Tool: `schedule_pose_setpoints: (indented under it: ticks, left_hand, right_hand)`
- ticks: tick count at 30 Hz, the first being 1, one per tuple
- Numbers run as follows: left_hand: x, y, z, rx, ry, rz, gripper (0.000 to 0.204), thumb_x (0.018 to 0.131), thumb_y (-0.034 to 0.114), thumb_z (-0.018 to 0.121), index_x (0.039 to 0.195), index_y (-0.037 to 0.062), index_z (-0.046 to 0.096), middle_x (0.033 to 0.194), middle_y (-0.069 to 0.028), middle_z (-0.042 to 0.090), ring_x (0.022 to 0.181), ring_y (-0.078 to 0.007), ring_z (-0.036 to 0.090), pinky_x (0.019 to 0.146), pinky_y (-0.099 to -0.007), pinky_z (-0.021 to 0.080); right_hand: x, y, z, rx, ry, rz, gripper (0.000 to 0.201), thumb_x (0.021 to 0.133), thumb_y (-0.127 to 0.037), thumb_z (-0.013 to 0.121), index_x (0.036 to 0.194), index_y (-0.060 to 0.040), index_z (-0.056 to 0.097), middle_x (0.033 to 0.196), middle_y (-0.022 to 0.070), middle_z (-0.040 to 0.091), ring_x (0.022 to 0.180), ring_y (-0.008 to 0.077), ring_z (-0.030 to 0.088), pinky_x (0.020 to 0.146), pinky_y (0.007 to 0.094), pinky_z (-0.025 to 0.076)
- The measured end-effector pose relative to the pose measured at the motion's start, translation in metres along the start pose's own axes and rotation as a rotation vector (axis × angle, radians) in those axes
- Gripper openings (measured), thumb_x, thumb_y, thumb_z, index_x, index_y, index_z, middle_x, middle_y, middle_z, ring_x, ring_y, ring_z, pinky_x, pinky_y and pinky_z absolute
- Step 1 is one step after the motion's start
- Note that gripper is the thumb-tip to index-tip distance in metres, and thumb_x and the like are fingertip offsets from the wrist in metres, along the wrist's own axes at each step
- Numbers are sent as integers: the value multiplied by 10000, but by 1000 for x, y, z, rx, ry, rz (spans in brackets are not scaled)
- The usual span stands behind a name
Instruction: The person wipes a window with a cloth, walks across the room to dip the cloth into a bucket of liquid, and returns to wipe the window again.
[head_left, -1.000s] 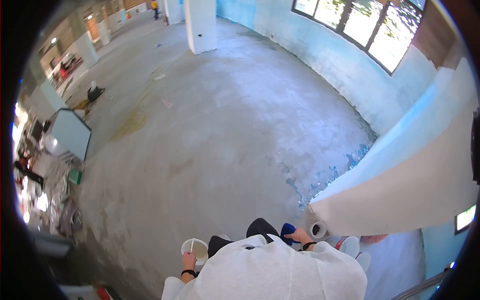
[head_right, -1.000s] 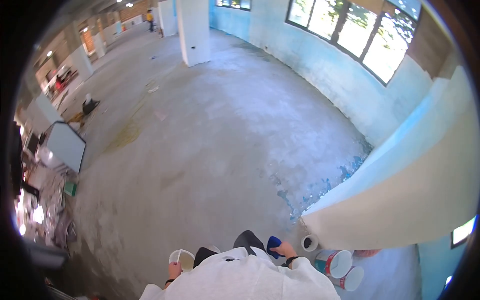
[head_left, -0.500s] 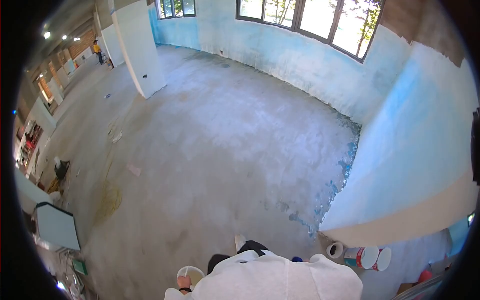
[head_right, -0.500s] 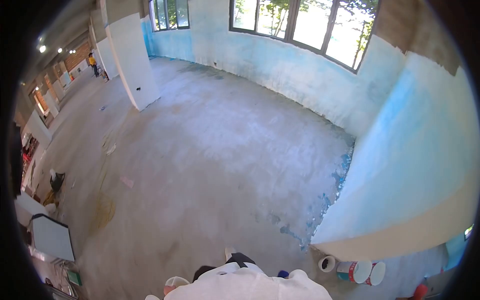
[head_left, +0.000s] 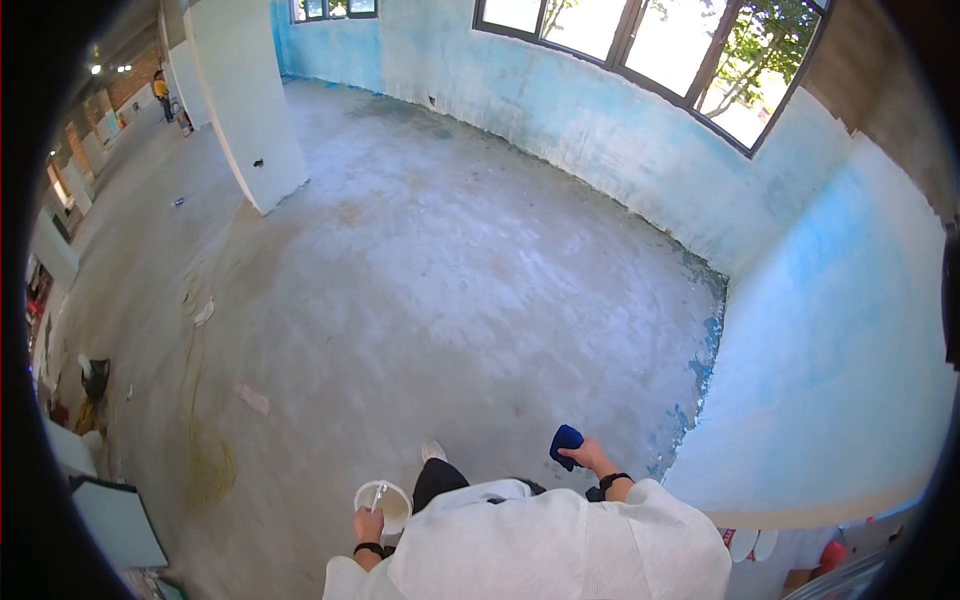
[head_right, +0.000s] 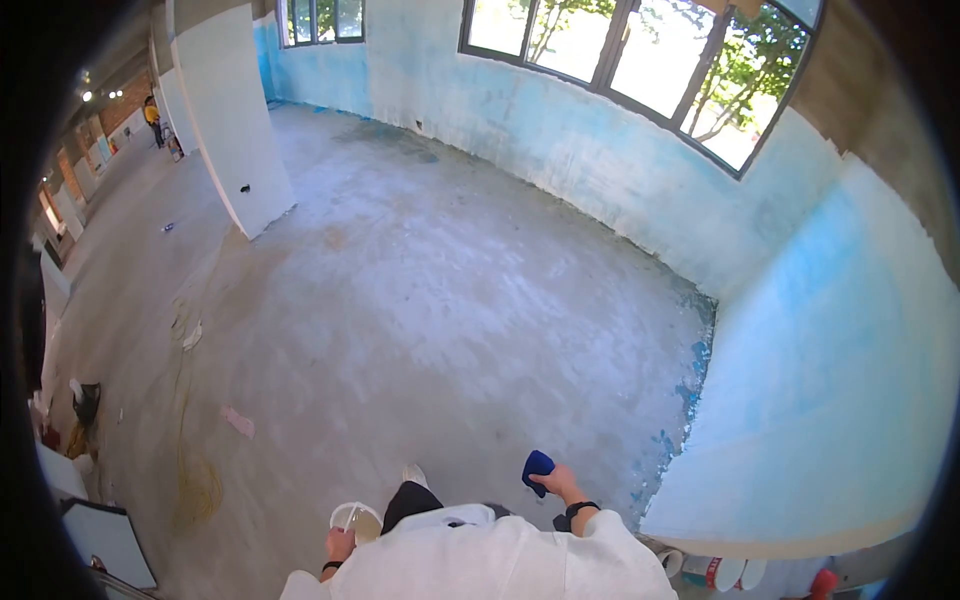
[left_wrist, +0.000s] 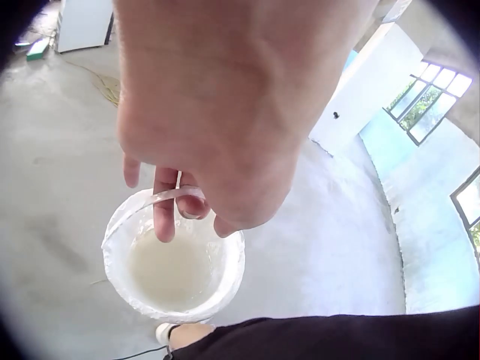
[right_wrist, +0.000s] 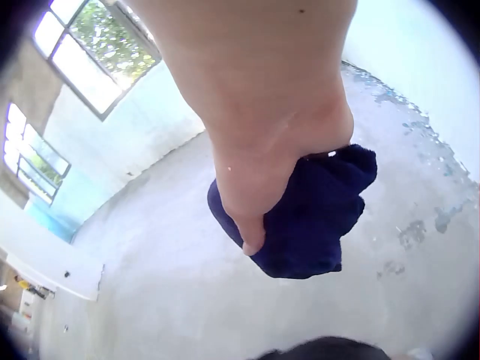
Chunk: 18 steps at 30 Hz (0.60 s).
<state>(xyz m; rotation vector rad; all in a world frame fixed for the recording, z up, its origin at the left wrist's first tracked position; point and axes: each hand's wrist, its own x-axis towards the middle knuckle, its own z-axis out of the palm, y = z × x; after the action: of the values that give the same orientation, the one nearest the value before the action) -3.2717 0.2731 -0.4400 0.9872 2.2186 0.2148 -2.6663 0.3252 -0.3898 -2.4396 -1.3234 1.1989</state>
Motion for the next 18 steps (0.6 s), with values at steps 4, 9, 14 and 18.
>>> schedule_pose_setpoints:
  ticks: [4,9,14,18]
  left_hand:
    - [80,102,-57,-73,-189,29,448,745,341,715,971,-41,655,825,-184,705,727,-294,706,709,-385,550]
    - [191,213,-102,-62,-264,59,441,755,350,737,891,-65,675,782,-183,694,660,-252,703,632,-359,552]
    - [310,318,-122,80,-257,88,500,748,355,751,900,-113,659,808,-209,692,675,-270,705,606,-359,564]
    - [373,416,-159,20,-309,-27,504,781,304,741,985,-144,632,867,-211,680,675,-275,696,554,-362,593]
  right_hand:
    - [15,-64,-11,-54,-13,137,728,627,-654,757,989,-24,718,964,209,708,904,375,678,781,430,533]
    - [53,-64,25,116,104,445,751,630,-645,762,979,18,712,979,229,705,942,355,685,813,418,529]
    - [210,-133,-13,109,83,433,742,635,-636,761,986,16,711,989,231,702,950,359,681,816,417,527]
    - [316,-197,-64,46,-3,401,732,640,-626,760,993,14,710,999,234,699,958,363,678,819,416,526]
